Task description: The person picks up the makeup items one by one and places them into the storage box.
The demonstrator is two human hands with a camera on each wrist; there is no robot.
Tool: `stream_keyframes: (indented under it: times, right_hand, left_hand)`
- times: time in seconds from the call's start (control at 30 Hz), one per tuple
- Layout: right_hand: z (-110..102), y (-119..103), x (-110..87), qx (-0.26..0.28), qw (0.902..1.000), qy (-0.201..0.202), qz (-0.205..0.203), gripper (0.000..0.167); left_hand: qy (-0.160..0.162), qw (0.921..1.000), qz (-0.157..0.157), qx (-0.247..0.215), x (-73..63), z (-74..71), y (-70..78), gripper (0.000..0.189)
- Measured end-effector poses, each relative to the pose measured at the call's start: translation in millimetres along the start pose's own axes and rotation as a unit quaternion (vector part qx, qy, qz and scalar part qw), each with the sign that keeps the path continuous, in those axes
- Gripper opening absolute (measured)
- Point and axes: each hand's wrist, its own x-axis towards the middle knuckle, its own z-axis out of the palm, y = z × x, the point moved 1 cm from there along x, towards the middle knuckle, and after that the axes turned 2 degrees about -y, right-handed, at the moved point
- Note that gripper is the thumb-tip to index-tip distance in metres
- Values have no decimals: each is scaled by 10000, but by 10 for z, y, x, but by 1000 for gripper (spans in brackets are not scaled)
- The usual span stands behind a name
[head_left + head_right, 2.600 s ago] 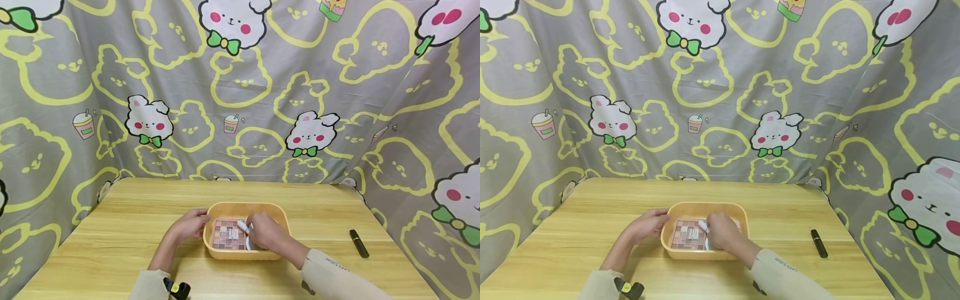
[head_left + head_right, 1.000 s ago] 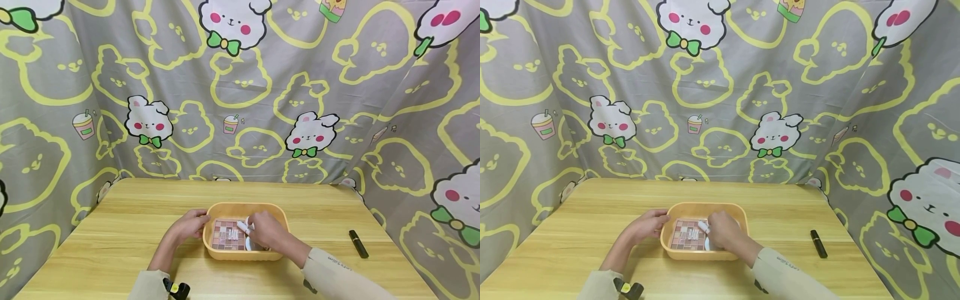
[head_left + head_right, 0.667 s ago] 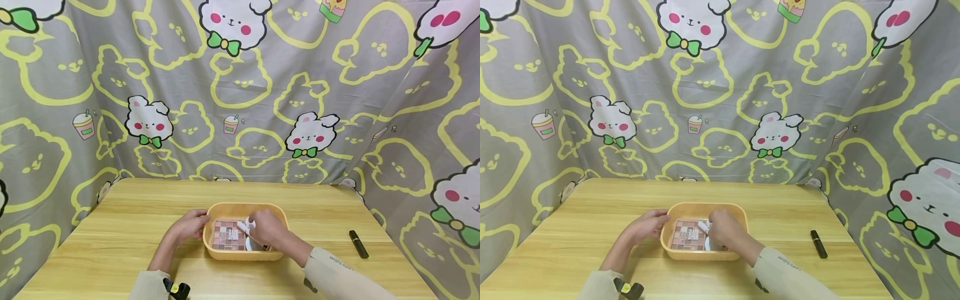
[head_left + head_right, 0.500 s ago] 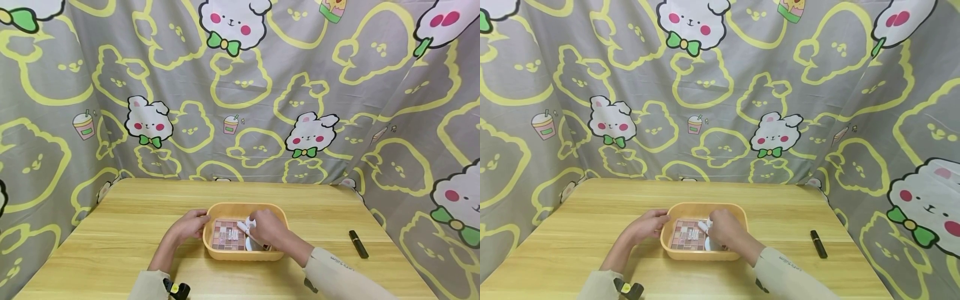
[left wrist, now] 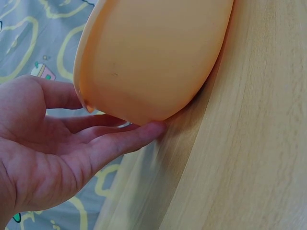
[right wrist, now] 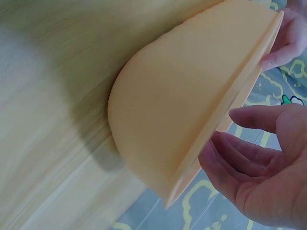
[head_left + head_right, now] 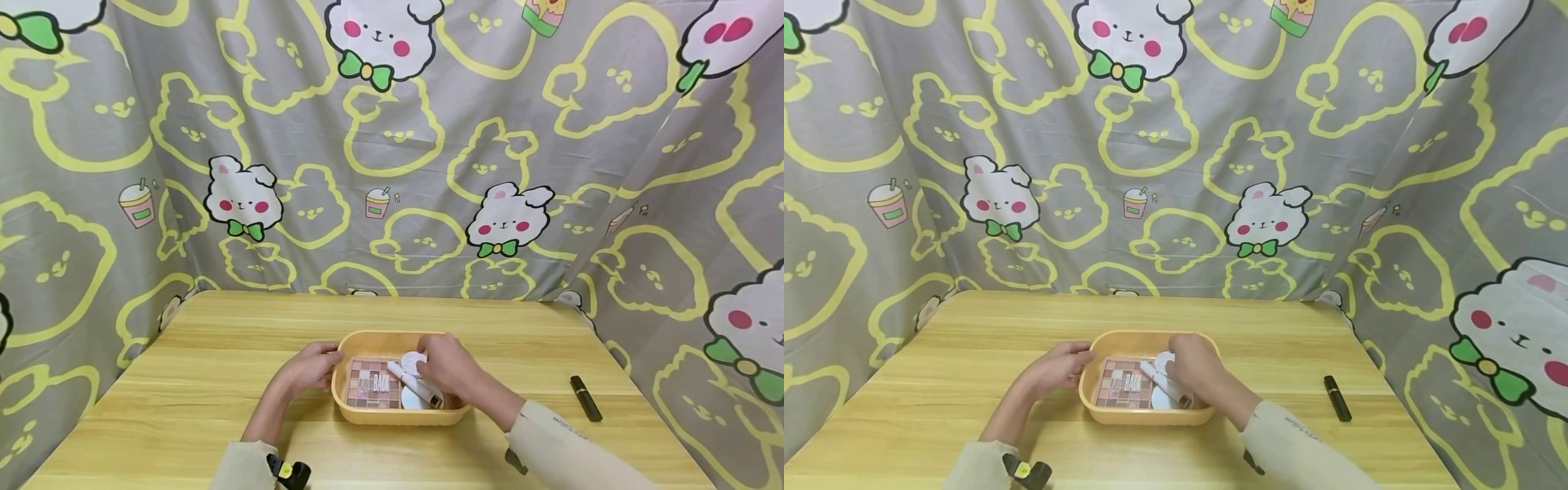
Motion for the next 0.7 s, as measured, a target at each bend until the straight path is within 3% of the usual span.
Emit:
stream_keyframes:
  times: [0.23, 0.7]
  right_hand:
    - [-52, 93, -21, 274, 9992, 133, 248, 20]
    - [-180, 259, -62, -23, 9983, 299, 496, 20]
  left_hand:
    - [101, 9999, -36, -16, 15, 3, -10, 50]
    - [51, 10000, -4, 20, 25, 0, -20, 50]
